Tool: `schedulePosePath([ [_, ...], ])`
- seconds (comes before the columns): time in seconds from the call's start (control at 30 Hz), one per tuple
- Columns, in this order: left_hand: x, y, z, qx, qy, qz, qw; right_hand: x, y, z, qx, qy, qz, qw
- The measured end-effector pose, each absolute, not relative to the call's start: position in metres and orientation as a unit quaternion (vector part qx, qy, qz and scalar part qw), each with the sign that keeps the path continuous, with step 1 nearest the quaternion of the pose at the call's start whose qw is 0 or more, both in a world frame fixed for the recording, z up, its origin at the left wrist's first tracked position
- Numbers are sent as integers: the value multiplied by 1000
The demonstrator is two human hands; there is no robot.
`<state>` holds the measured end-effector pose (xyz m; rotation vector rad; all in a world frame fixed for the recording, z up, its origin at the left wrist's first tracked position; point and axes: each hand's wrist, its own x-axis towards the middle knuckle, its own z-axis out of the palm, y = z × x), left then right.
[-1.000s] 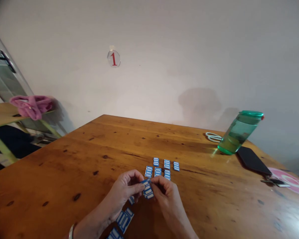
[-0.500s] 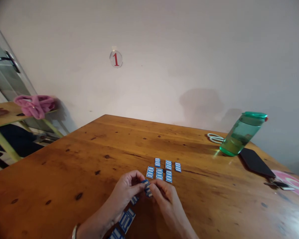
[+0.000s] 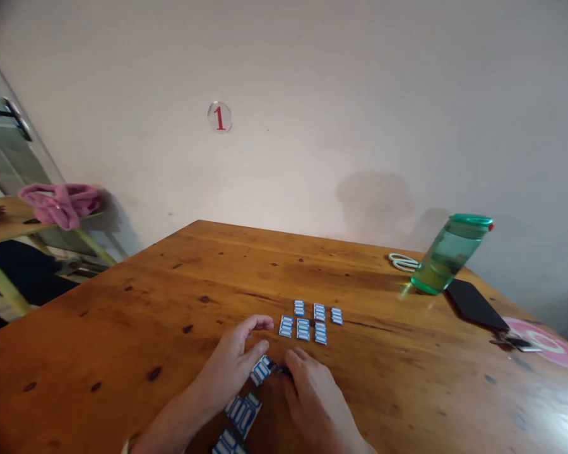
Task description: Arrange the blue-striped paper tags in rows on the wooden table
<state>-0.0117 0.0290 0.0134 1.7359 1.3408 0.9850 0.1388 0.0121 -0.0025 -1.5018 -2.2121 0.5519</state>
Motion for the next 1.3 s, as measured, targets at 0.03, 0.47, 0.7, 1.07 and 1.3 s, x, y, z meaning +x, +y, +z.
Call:
schedulePosePath([
  [0.03, -13, 28, 19, 674, 516, 390, 357, 140, 10, -2, -538, -798, 192, 191],
  [0.47, -7, -10, -14, 774, 525, 276, 220, 153, 2, -26, -528, -806, 161, 216],
  [0.7, -8, -16, -35, 811, 510, 220, 185, 158, 6, -27, -533, -802, 174, 207],
  [1.07, -7, -21, -47, 832, 487, 162, 213, 155, 8, -28, -544, -784, 211, 213],
  [1.3, -5, -25, -52, 807, 489, 227, 240, 154, 7, -28, -536, -785, 212, 225],
])
